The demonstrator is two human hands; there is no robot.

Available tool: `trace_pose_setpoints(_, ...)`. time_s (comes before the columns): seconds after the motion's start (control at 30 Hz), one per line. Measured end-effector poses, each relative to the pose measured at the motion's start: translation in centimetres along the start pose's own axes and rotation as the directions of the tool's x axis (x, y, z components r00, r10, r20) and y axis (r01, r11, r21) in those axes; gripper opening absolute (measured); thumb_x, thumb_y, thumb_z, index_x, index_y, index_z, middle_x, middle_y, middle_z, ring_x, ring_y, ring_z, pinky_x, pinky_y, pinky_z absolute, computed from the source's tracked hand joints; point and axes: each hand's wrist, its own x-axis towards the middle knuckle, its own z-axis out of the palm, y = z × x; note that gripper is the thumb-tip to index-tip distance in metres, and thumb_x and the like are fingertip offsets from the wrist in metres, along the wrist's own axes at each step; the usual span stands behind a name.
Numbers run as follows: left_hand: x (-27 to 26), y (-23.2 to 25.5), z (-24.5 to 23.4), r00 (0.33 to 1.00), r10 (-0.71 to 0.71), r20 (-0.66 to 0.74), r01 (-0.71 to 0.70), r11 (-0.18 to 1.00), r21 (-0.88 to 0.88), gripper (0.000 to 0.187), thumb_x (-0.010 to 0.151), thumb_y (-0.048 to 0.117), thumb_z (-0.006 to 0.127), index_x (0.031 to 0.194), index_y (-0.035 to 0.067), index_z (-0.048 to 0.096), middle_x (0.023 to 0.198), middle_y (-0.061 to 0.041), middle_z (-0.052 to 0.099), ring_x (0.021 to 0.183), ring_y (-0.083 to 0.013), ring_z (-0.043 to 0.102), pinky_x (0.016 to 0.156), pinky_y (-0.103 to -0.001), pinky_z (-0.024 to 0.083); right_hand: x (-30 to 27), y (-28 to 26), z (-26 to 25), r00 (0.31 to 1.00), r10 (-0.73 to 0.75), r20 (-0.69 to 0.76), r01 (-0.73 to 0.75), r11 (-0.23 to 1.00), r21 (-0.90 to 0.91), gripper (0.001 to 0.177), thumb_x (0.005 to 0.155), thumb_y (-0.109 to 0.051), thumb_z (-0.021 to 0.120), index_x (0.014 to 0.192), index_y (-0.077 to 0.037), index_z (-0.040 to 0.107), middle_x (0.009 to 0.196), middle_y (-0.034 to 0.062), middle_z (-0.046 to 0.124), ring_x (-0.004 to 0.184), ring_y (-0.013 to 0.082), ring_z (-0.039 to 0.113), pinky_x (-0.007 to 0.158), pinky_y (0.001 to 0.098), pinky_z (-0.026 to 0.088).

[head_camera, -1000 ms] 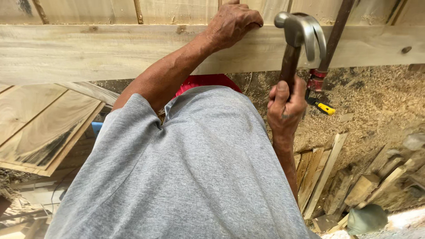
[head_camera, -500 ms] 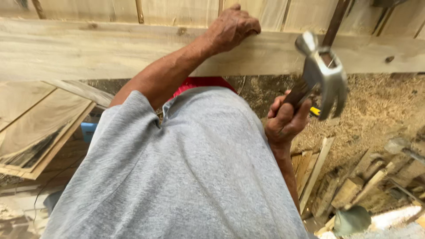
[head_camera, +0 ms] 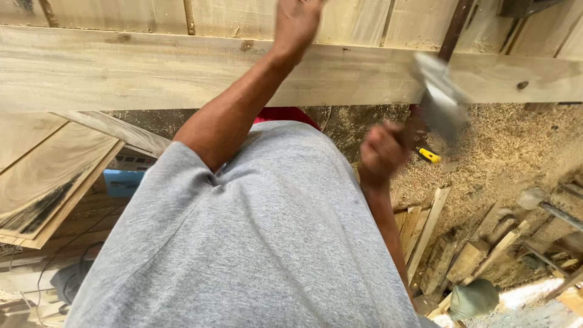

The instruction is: The person hammers nails into a wooden structure using a hammer. They repeatedly pick up nails, position them against the wood, and strike them with the hammer. The person moves around the structure to access different areas for nailing.

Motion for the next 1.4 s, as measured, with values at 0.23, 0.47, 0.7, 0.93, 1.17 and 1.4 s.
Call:
trace_pose_setpoints(0.23,-1.5,3.8,-5.5,0.972,-0.234,0.026,0.231,0.922,-0.312,0.015,0.098,-0.006,0.051,0.106,-0.004,0.063,0.099,-0.011,0.067,0.09,-0.0185,0.071,0.081,-0.028,0.065,1.4,0.2,0.2,0.807,0.465,0.364,-0.59,0.612,0.527,0.05,0.11,-0.053,0.045,0.112,-0.005,0.061,0.074,0.0021,0.058,0.058,0.0093,0.058,0.042,0.0245,0.049)
trace_pose_setpoints(0.47,-4.4,7.9,-5.5,0.938,-0.289,0.189,0.345,0.82,-0.456,0.023,0.098,-0.004,0.062,0.12,0.001,0.061,0.116,-0.014,0.072,0.113,-0.023,0.074,0.105,-0.035,0.056,0.4,1.9,4.3,0.792,0.437,0.426,-0.546,0.819,0.174,0.048,0.111,-0.051,0.045,0.106,-0.004,0.055,0.061,0.005,0.052,0.044,0.0116,0.05,0.031,0.0266,0.044)
trace_pose_setpoints(0.7,-3.3,8.6,-6.7,0.926,-0.22,0.306,0.325,0.878,-0.352,0.022,0.101,0.008,0.072,0.12,-0.002,0.067,0.114,-0.014,0.074,0.11,-0.0201,0.076,0.104,-0.035,0.06,1.3,-0.1,1.4,0.761,0.542,0.357,-0.616,0.43,0.66,0.056,0.111,-0.056,0.046,0.105,-0.002,0.059,0.067,0.0025,0.056,0.05,0.0118,0.052,0.037,0.0289,0.046)
trace_pose_setpoints(0.93,-2.5,7.7,-6.6,0.891,-0.35,0.288,0.433,0.846,-0.311,0.021,0.094,0.007,0.076,0.11,-0.003,0.068,0.101,-0.013,0.075,0.097,-0.0216,0.077,0.097,-0.039,0.065,-0.6,3.0,6.6,0.936,0.256,0.242,-0.261,0.965,-0.011,0.055,0.113,-0.051,0.038,0.089,-0.009,0.065,0.094,0.019,0.067,0.045,0.0093,0.053,0.038,0.0279,0.048)
trace_pose_setpoints(1.17,-3.5,6.4,-5.4,0.896,-0.378,0.233,0.435,0.852,-0.292,0.031,0.095,0.007,0.07,0.122,-0.001,0.06,0.116,-0.016,0.069,0.112,-0.0223,0.073,0.101,-0.037,0.059,0.8,0.1,0.7,0.856,0.373,0.358,-0.46,0.235,0.856,0.05,0.108,-0.056,0.05,0.094,-0.009,0.059,0.066,0.0031,0.052,0.05,0.0145,0.049,0.042,0.0298,0.043)
trace_pose_setpoints(1.4,-2.0,7.6,-3.9,0.89,-0.318,0.327,0.417,0.856,-0.305,0.032,0.096,0.003,0.071,0.124,-0.004,0.057,0.117,-0.019,0.068,0.112,-0.027,0.074,0.101,-0.038,0.06,-3.4,5.6,6.4,0.707,0.561,0.431,-0.656,0.748,0.1,0.057,0.106,-0.058,0.045,0.126,-0.007,0.057,0.062,-0.0015,0.051,0.043,0.0072,0.052,0.032,0.0264,0.047)
